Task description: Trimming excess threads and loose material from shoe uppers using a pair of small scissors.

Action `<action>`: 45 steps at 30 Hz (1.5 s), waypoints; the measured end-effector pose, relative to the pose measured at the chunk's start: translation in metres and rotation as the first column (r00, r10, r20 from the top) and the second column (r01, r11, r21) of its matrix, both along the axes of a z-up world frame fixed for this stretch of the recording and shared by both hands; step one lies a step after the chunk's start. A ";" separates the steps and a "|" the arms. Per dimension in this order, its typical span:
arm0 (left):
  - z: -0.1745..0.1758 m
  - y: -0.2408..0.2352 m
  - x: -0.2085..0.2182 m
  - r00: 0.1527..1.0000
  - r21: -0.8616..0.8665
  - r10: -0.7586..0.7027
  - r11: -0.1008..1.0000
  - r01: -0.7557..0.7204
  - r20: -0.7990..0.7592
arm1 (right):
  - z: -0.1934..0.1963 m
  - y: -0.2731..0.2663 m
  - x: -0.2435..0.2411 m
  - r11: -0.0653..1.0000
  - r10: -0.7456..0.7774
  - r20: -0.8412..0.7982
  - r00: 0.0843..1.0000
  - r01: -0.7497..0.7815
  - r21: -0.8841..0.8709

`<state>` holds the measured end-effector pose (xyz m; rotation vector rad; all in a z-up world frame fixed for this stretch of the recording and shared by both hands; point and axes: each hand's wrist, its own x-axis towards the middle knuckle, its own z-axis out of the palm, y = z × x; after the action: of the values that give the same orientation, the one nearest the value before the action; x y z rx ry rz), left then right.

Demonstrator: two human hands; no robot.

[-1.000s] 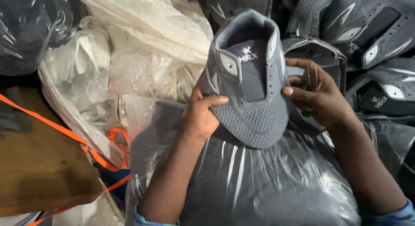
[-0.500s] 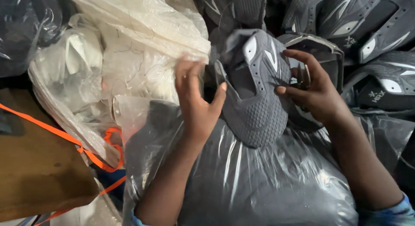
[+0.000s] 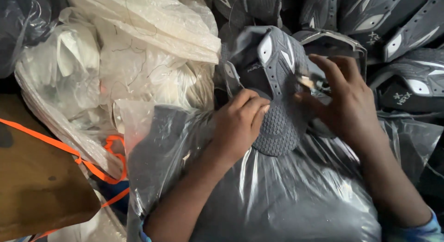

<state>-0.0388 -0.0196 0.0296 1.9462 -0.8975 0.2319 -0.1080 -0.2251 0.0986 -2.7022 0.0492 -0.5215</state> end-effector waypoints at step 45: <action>-0.021 0.003 0.025 0.983 0.212 0.098 0.969 -0.130 0.154 | -0.045 -0.033 0.017 0.495 0.185 -0.179 0.966 0.066 0.866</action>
<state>-0.0136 -0.0164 0.0083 2.2137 -0.9373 0.3555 -0.0907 -0.2580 0.0531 -1.7046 0.2245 -0.0520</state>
